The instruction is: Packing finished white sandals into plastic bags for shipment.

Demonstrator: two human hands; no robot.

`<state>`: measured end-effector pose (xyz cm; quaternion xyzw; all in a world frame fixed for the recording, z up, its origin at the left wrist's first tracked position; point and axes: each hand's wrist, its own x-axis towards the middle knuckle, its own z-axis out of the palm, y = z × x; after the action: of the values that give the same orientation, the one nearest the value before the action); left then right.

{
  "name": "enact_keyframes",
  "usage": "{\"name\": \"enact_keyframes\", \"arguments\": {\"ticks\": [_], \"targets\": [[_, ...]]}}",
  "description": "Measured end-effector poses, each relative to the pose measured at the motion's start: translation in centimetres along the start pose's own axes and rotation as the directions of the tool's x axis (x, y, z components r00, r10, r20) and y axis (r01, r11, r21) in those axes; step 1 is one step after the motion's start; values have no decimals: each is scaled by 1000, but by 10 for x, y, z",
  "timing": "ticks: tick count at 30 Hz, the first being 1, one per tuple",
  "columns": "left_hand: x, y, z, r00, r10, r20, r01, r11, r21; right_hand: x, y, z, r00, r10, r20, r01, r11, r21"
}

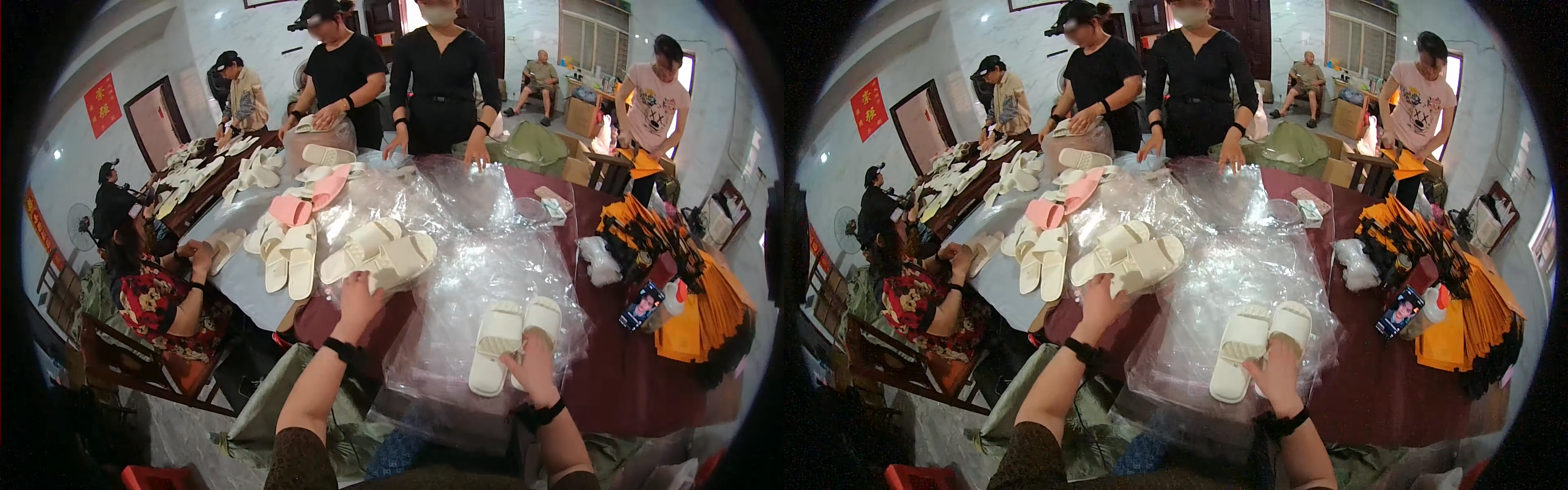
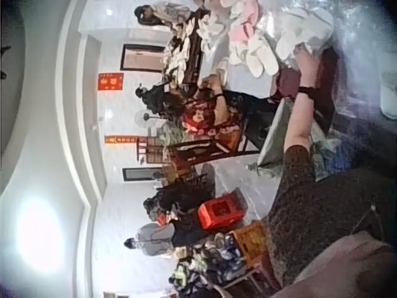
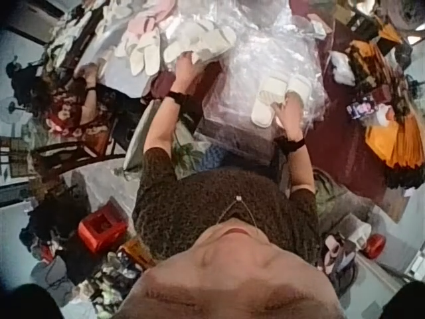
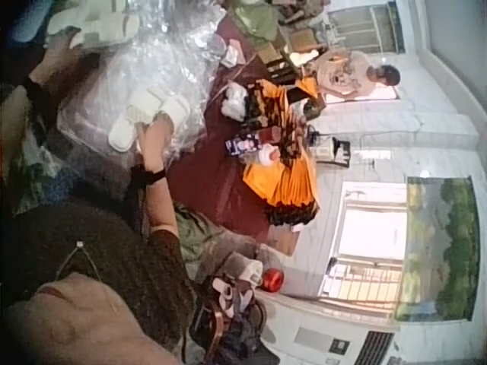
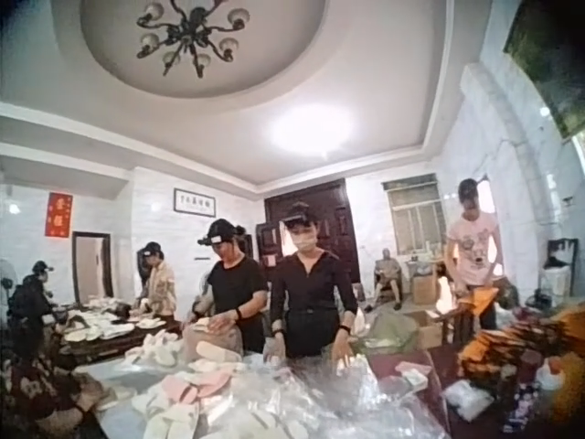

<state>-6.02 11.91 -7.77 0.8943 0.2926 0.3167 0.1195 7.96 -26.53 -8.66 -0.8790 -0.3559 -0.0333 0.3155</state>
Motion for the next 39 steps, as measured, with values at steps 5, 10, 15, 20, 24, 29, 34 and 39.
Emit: {"name": "enact_keyframes", "arguments": {"ticks": [5,10,15,20,24,29,34,39], "targets": [[58,-54,39,999,-30,25,27,992,120,1,8,2,999,-45,-4,45,999,9],[88,-61,76,936,-292,199,282,956,75,-6,-7,-11,995,-93,21,95,986,-139],[93,-32,81,886,-456,87,449,889,94,39,-96,-58,973,-203,108,221,958,-182],[95,-30,89,867,-488,102,492,870,-22,112,-134,-12,827,-525,202,537,843,-7],[78,-40,78,877,-443,186,471,867,-160,162,-157,49,834,-468,292,275,811,517],[75,-47,34,938,-277,-210,138,852,-505,179,-150,122,704,-263,660,-301,731,612],[98,-85,-31,875,-328,-355,166,894,-417,166,-132,155,496,72,865,-689,638,342],[95,-164,-26,838,-326,-439,283,945,-162,147,-133,162,406,47,913,-878,299,374]]}}
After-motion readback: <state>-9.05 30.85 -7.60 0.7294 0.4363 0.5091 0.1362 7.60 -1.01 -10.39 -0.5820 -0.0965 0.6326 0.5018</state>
